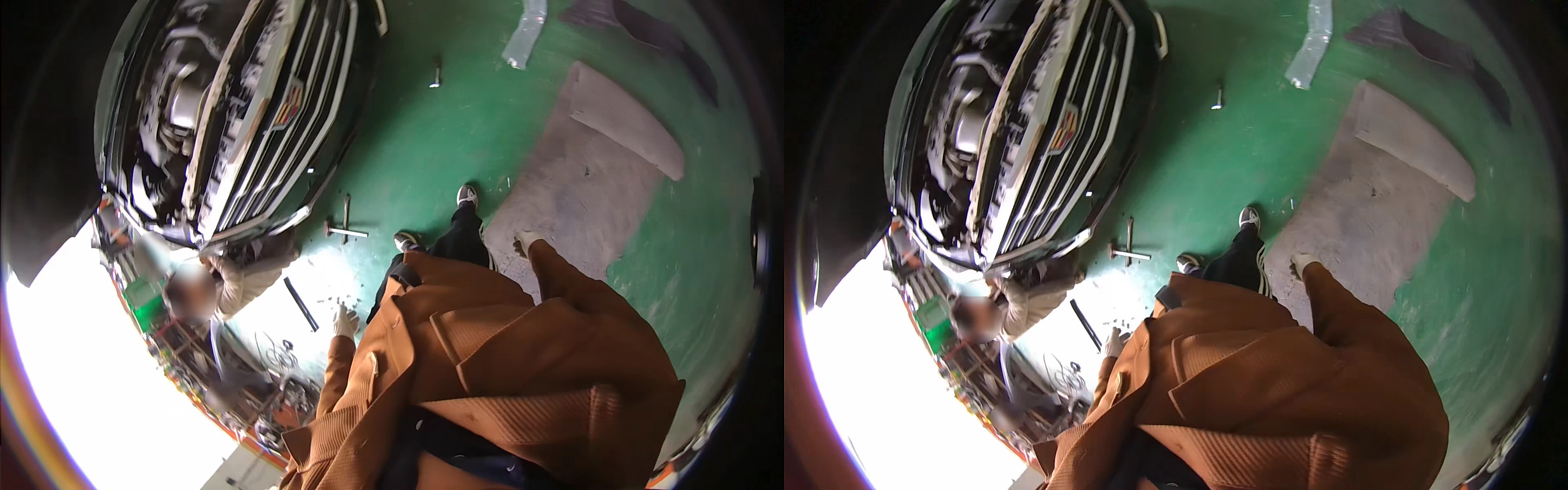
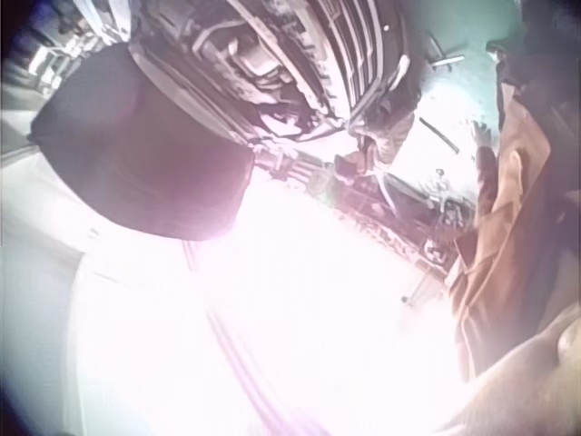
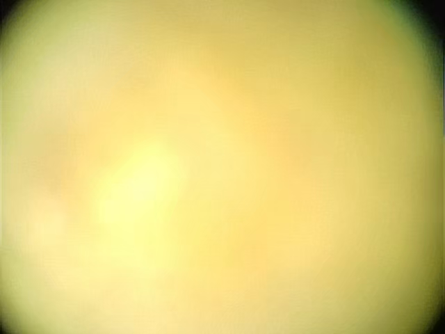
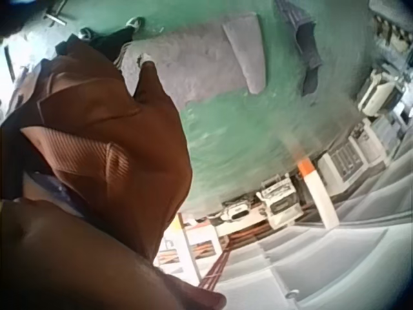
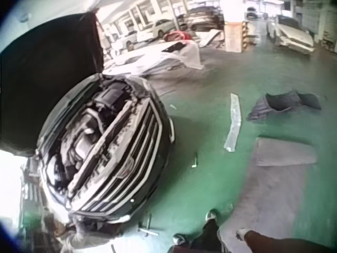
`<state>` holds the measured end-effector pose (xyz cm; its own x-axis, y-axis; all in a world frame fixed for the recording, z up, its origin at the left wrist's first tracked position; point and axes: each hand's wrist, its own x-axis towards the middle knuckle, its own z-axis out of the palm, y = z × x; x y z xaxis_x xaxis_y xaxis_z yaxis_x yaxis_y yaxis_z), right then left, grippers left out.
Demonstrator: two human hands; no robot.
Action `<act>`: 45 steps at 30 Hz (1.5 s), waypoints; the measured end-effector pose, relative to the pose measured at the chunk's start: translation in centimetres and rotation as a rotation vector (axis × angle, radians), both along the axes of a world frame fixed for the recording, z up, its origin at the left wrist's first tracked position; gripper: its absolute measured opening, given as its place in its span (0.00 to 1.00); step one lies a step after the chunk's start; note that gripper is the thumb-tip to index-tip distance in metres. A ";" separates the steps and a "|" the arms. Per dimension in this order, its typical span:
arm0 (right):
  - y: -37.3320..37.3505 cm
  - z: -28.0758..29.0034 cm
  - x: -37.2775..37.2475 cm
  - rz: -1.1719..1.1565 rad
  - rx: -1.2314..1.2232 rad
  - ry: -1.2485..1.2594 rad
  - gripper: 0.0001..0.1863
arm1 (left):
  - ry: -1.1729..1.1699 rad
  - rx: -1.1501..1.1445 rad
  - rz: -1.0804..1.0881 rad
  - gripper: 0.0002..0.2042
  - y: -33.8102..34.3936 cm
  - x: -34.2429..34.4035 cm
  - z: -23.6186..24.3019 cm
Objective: The person uses a yellow pry tool to remove a trim piece from the front bumper of a black car. They then detach the bumper cover and place it on the floor. Another person is visible working on the vehicle nearby.
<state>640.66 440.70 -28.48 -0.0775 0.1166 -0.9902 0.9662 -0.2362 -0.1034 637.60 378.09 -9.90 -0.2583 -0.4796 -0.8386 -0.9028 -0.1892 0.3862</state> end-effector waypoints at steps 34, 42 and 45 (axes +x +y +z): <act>-3.1 7.5 13.2 1.568 0.332 0.243 0.28 | -0.155 0.161 0.575 0.27 -2.0 47.1 -13.5; -8.8 13.6 3.4 0.548 -0.049 0.192 0.14 | 0.035 0.222 0.832 0.31 5.5 45.7 -12.2; -9.9 10.1 -2.0 0.565 -0.199 0.286 0.09 | 0.117 0.228 0.539 0.28 7.2 44.9 -14.3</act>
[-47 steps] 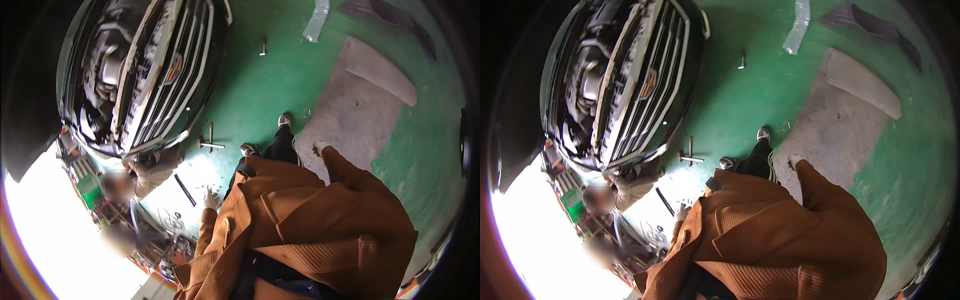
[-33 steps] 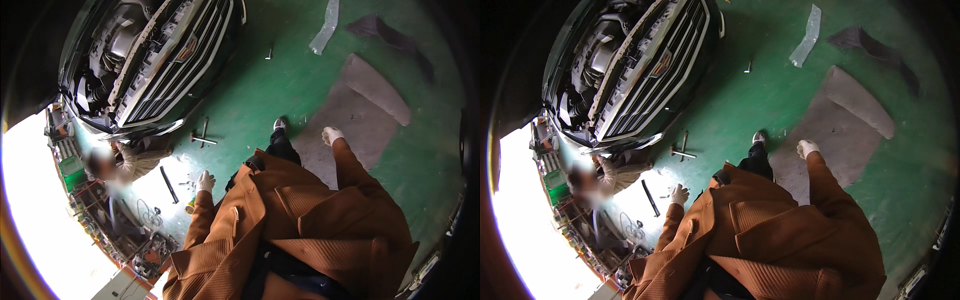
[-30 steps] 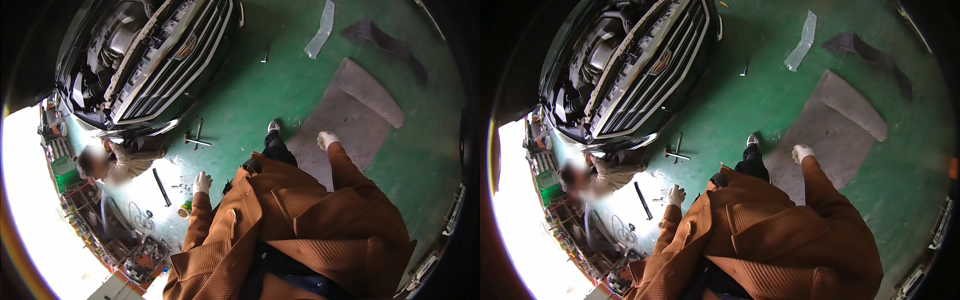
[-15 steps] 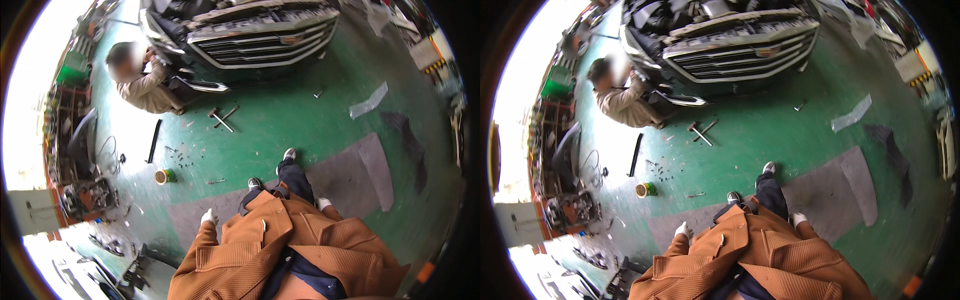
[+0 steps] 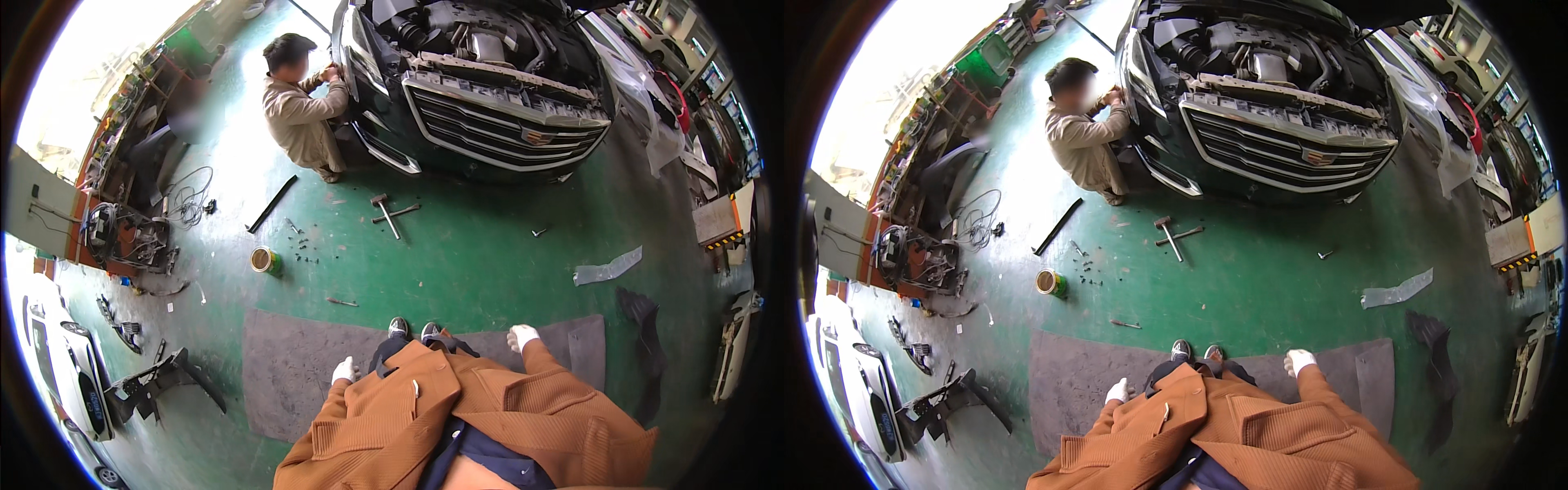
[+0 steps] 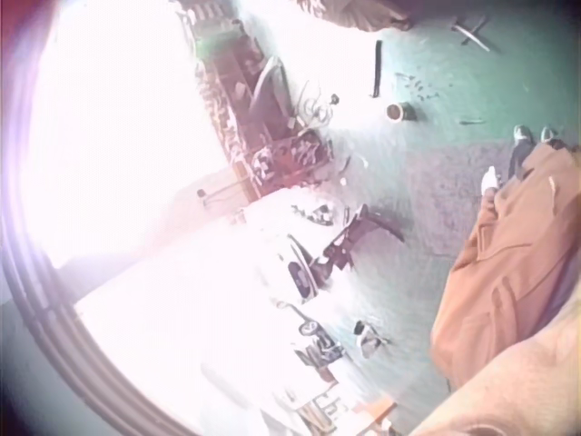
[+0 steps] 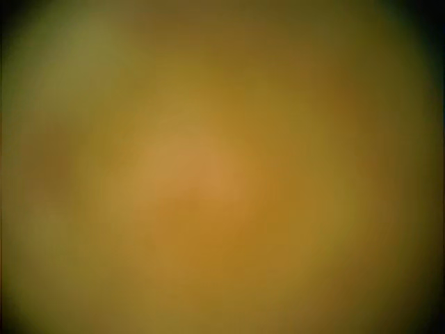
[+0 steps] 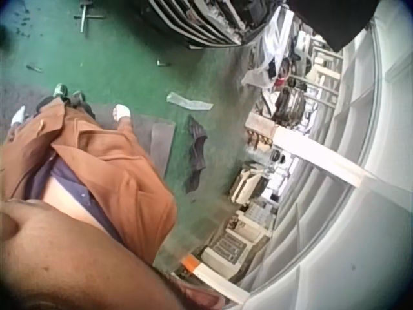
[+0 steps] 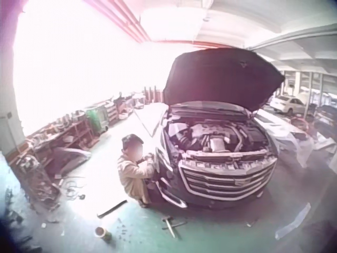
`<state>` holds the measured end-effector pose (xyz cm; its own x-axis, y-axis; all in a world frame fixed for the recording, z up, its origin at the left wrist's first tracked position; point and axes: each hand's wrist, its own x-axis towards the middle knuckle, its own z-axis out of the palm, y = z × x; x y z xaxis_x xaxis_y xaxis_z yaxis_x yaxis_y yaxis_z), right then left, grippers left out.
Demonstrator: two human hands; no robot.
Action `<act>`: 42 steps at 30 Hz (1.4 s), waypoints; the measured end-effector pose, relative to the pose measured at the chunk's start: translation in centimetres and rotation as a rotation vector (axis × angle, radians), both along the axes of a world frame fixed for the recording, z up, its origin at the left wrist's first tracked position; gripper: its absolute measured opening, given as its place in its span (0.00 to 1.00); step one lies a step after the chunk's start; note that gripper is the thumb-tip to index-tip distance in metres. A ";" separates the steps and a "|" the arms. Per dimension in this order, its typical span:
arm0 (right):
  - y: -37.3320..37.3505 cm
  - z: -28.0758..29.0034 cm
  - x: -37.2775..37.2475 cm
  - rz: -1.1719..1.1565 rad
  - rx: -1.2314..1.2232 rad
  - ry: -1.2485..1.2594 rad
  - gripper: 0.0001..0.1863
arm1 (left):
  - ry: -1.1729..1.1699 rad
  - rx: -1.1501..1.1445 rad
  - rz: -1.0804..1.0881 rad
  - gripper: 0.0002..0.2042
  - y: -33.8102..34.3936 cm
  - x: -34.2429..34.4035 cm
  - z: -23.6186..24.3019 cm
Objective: The person uses a yellow pry tool to remove a trim piece from the front bumper of a black car. They then detach the bumper cover and place it on the floor. Another person is visible working on the vehicle nearby.
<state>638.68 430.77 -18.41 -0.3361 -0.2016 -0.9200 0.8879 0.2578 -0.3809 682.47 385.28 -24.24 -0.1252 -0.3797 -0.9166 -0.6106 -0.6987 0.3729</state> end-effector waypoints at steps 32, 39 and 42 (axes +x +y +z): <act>1.2 -3.7 20.6 -0.071 0.163 -0.062 0.08 | 0.255 -0.228 0.055 0.22 -10.5 10.5 1.9; -4.0 0.1 38.6 0.296 0.369 0.157 0.12 | 0.005 -0.114 0.105 0.24 -12.1 25.1 -3.1; -3.5 4.3 41.6 0.731 0.555 0.301 0.19 | -0.194 -0.014 -0.005 0.27 -10.3 32.4 -3.0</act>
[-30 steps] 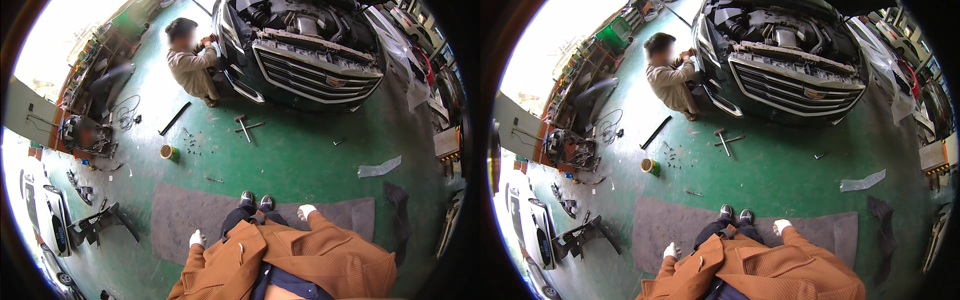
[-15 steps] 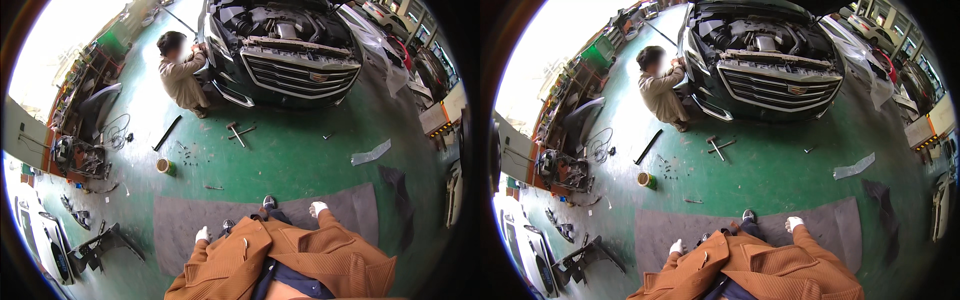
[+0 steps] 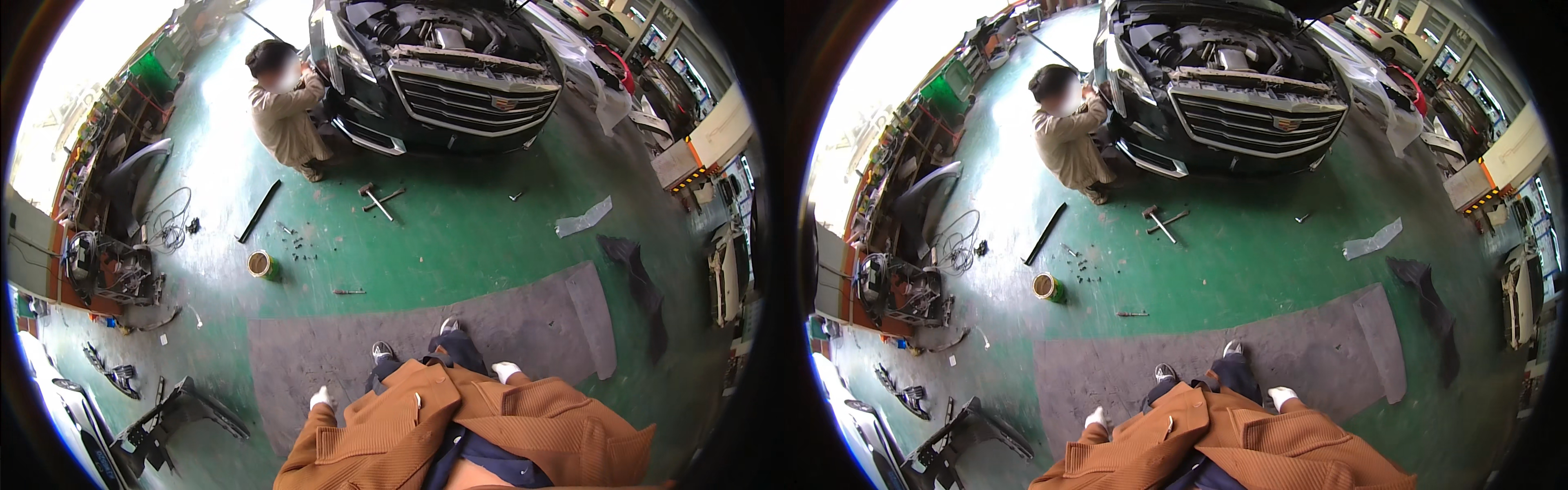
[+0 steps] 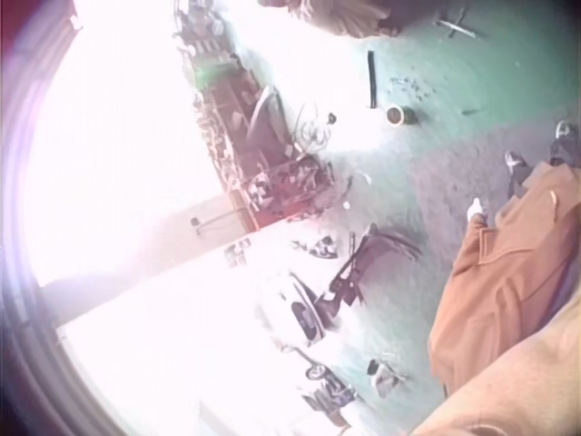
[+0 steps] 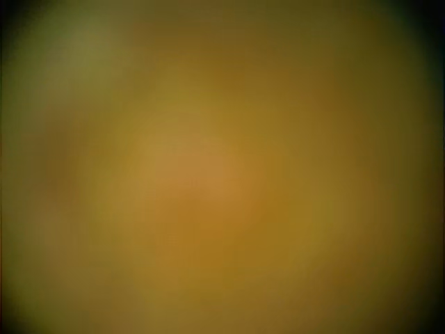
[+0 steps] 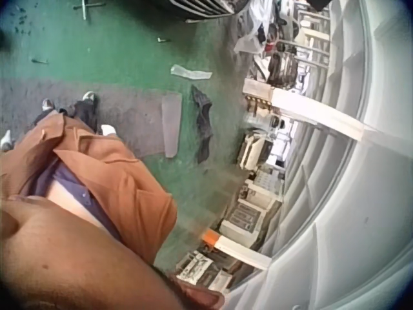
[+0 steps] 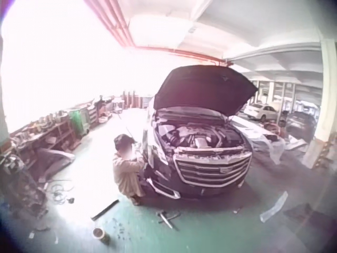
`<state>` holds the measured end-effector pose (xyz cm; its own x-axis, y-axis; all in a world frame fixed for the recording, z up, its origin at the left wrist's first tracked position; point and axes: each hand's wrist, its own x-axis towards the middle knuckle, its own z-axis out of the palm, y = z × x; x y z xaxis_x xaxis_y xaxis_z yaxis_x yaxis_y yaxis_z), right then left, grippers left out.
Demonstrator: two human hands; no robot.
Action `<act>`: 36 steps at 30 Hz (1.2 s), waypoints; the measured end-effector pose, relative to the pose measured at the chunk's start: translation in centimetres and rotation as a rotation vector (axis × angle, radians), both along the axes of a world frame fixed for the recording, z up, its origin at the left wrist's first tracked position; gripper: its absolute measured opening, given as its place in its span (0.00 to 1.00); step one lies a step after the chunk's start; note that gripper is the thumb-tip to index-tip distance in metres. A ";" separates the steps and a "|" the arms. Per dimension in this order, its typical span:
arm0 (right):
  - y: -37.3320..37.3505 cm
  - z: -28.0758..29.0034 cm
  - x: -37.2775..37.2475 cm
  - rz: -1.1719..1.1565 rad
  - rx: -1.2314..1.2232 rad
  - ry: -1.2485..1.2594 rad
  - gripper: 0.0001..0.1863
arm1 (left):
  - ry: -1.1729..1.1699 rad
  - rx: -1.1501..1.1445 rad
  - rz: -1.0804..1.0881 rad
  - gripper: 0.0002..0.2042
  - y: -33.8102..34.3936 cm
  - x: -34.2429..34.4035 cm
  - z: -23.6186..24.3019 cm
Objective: The person uses a yellow pry tool to remove a trim piece from the front bumper of a black car. They then detach the bumper cover and place it on the floor. Another person is visible working on the vehicle nearby.
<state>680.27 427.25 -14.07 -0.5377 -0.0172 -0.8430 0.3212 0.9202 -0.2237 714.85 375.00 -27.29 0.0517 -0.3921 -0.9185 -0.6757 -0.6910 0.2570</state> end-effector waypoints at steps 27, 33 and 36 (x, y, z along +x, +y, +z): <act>24.1 -9.7 18.1 0.208 -0.142 -0.245 0.09 | 0.158 -0.120 -0.219 0.24 18.0 8.2 2.4; 28.7 -9.1 24.2 0.266 -0.032 -0.116 0.08 | -0.212 -0.261 -0.863 0.36 22.1 14.4 4.2; 27.9 -10.8 24.4 0.207 -0.089 -0.107 0.10 | -0.293 -0.213 -0.986 0.38 20.8 16.1 3.1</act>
<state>704.62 455.18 -24.91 -0.4226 -0.1940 -0.8853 0.1546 0.9471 -0.2814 730.96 395.79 -24.23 -0.1696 -0.5335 -0.8286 -0.9698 0.2397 0.0442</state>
